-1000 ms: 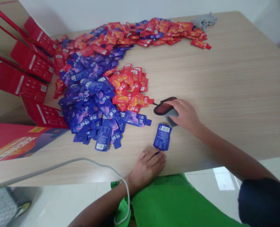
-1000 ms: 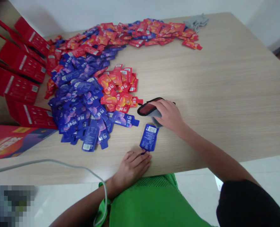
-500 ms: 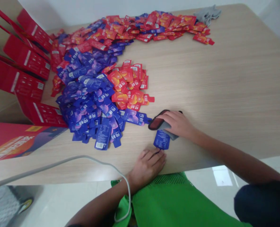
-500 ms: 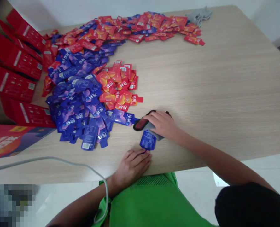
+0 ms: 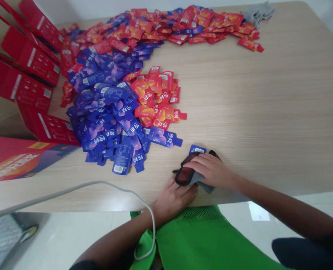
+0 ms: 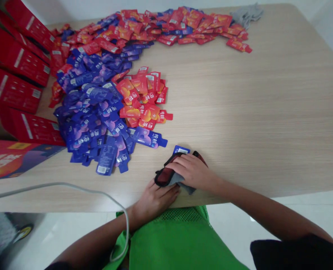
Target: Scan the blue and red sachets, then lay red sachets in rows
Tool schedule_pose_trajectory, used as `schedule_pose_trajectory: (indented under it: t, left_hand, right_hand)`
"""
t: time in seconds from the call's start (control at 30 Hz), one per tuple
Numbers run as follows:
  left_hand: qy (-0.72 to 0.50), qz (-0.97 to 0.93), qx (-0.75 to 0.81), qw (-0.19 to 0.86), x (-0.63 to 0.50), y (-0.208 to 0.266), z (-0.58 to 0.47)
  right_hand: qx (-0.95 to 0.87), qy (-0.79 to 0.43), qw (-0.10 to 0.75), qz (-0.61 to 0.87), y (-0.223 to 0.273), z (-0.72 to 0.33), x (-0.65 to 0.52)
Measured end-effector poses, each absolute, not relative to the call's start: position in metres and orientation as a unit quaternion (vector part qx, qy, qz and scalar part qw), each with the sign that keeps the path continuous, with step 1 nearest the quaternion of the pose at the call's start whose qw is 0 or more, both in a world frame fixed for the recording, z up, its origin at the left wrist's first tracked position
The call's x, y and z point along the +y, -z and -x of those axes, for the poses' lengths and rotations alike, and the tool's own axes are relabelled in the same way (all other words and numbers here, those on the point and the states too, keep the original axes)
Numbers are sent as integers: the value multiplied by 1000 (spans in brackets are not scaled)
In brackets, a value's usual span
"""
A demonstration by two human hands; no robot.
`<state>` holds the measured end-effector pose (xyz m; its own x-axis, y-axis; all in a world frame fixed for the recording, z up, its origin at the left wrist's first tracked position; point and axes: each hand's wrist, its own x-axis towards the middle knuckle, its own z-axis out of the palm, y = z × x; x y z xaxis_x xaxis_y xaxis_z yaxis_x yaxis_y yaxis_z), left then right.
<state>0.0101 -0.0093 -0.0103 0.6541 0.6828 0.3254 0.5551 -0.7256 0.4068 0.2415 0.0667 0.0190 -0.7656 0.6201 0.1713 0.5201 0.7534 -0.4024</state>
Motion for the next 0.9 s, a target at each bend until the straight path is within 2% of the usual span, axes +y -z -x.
schedule_pose_trajectory:
  t: [0.13,0.27,0.43,0.5,0.63,0.73,0.9]
  left_hand:
    - [-236,-902,335,137,-6,7,-11]
    - [-237,-904,330,130,-6,8,-11]
    - [-240,-904,329,127,-8,12,-10]
    - [-239,-903,331,134,-8,12,-10]
    - [-236,-900,335,147,-7,12,-11]
    - [-240,-901,331,146,-6,10,-11]
    - [-241,-903,327,142,-4,2,-11]
  right_hand:
    - [-918,-128,158,340,-9,-249,111]
    - [-897,-60,151,410,-26,-262,157]
    - [-847,-54,260,461,-60,-265,138]
    - [-873,-88,245,413,-61,-258,107]
    - [-922,-160,157,315,-37,-244,64]
    - [-916,-161,151,334,-15,-244,79]
    - [-881,-67,151,444,-11,-269,153]
